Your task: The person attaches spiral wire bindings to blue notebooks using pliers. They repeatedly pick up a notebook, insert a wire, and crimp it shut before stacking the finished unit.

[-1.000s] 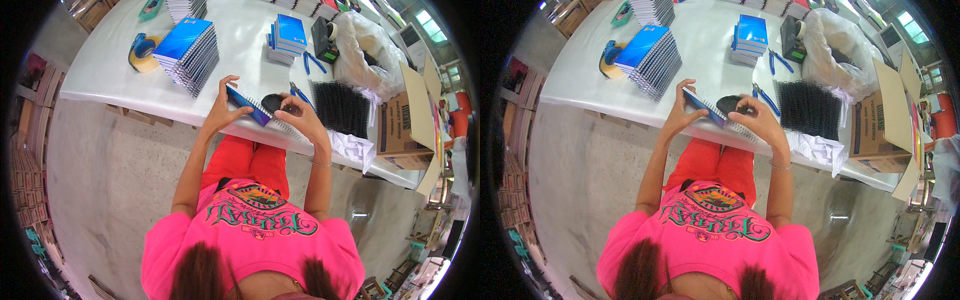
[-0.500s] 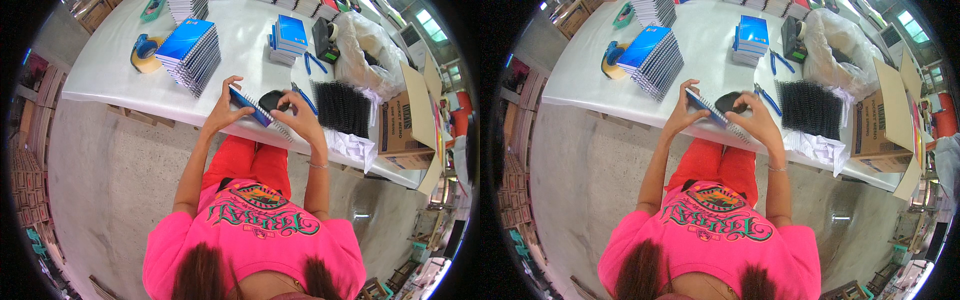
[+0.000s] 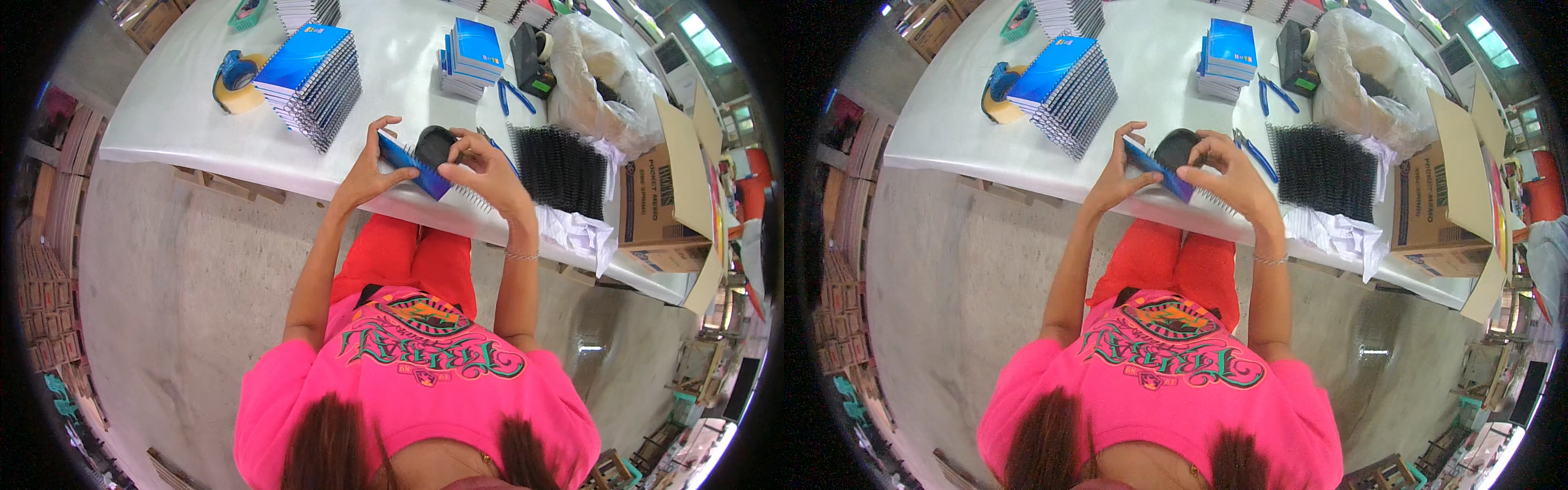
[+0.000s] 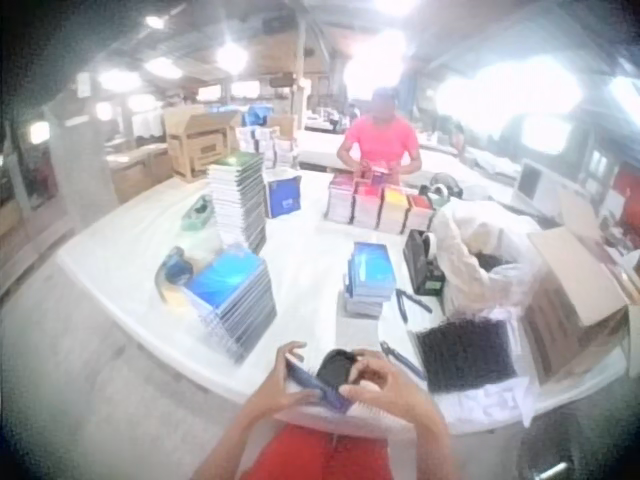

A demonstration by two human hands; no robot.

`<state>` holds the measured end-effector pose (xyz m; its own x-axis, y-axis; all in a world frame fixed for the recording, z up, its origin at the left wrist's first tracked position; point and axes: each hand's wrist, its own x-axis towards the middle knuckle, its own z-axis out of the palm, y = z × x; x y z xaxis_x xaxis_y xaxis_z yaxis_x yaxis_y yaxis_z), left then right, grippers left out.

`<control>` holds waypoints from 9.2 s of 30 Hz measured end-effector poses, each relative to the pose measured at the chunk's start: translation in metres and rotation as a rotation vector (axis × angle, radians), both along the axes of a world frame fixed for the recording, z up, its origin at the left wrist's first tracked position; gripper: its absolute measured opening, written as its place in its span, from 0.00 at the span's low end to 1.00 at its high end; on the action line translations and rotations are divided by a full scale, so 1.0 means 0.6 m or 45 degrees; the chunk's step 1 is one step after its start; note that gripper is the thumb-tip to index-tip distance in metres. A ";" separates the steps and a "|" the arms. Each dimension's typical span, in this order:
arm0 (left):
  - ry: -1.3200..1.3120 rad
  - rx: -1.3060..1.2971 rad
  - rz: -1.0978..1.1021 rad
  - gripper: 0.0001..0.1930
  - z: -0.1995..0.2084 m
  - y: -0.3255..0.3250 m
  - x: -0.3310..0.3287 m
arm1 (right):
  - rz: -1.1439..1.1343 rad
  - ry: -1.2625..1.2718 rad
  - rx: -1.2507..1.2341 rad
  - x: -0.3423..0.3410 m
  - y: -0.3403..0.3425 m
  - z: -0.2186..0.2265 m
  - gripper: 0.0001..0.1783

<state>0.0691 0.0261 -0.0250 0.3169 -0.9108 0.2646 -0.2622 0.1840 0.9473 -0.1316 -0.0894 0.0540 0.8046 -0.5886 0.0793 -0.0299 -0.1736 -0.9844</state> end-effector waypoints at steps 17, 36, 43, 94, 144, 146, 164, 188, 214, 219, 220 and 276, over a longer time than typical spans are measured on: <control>0.553 -0.042 -0.239 0.23 0.007 0.001 0.021 | 0.178 0.018 0.378 0.011 -0.034 -0.007 0.13; 0.635 -0.092 -0.264 0.31 0.020 0.009 0.008 | -0.043 0.096 -0.041 0.067 -0.019 -0.017 0.20; 0.403 -0.131 0.052 0.23 0.004 0.012 -0.012 | -0.490 0.084 -0.676 0.061 -0.084 -0.087 0.33; 0.132 0.031 0.537 0.11 0.051 0.050 -0.087 | -0.507 0.036 -0.825 0.033 0.184 -0.061 0.27; -0.149 -0.330 1.205 0.18 0.148 0.018 0.239 | -0.894 0.246 -1.006 0.003 -0.064 -0.140 0.21; -0.120 -0.337 1.170 0.18 0.153 0.016 0.231 | -0.899 0.255 -1.011 0.003 -0.085 -0.136 0.21; -0.320 -0.630 1.335 0.12 0.201 0.047 0.144 | -0.958 0.019 -0.260 0.121 -0.338 -0.066 0.35; 0.323 -0.246 0.380 0.27 0.139 -0.079 -0.066 | -0.613 -0.554 -0.015 0.075 -0.056 0.039 0.13; -1.120 0.145 0.545 0.32 0.061 -0.005 -0.099 | -1.507 0.629 -0.966 -0.311 -0.098 -0.074 0.16; -1.097 0.142 0.660 0.30 0.051 -0.021 -0.108 | -1.551 0.516 -0.787 -0.319 -0.107 -0.092 0.12; -1.095 0.137 0.667 0.29 0.052 -0.023 -0.111 | -1.558 0.497 -0.784 -0.324 -0.108 -0.092 0.11; -1.040 0.012 0.562 0.21 0.054 -0.016 -0.092 | -0.130 0.280 -0.484 -0.029 0.022 -0.013 0.09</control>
<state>0.0141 0.0165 0.0074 0.3538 -0.7554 0.5515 -0.8933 -0.0983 0.4385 -0.1492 -0.0760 0.0463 0.7659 -0.6278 0.1391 -0.2670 -0.5073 -0.8194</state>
